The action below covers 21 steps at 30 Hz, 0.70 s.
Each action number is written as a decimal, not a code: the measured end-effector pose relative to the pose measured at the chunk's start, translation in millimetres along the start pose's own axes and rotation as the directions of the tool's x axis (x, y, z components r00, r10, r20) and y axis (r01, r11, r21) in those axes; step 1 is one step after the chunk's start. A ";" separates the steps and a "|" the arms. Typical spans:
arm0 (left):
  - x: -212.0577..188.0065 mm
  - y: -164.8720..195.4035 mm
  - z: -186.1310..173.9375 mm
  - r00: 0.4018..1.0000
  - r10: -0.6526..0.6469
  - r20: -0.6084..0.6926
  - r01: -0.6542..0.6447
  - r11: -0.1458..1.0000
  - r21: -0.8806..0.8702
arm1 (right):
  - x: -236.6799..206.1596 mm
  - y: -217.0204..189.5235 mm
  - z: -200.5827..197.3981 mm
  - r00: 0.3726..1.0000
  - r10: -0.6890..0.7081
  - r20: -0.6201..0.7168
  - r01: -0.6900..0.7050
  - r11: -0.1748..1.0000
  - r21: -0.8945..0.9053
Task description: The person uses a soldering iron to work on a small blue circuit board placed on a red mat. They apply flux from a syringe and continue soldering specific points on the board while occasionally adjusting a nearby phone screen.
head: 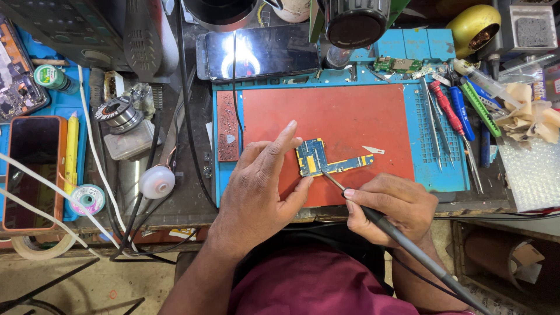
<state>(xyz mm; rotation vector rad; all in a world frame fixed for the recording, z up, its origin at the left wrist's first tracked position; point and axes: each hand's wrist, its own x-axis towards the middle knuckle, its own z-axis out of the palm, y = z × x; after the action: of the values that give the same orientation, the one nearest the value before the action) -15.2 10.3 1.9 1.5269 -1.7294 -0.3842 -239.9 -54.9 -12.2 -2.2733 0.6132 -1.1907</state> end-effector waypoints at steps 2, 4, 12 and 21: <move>0.1 -0.2 -0.4 1.000 -0.001 0.001 0.001 1.000 -0.002 | 0.3 -0.2 0.1 1.000 -0.002 0.001 0.002 1.000 0.003; 0.0 -0.3 -1.0 1.000 0.000 0.001 0.000 1.000 -0.003 | -0.1 -0.3 -0.1 1.000 -0.002 0.002 0.002 1.000 0.004; 0.5 0.3 -0.3 1.000 0.006 -0.005 -0.006 1.000 -0.001 | -11.3 9.9 -7.1 1.000 0.010 -0.016 -0.009 0.995 0.097; 2.2 1.8 -4.1 0.998 0.053 -0.045 -0.052 0.998 0.023 | -48.9 1.4 -15.3 0.945 0.264 -0.192 -0.217 0.948 0.234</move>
<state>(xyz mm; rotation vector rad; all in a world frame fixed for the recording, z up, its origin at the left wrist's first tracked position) -13.4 9.8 6.6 1.4912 -1.7396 -0.3025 -278.3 -30.3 -35.7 -1.8448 0.7852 -1.3261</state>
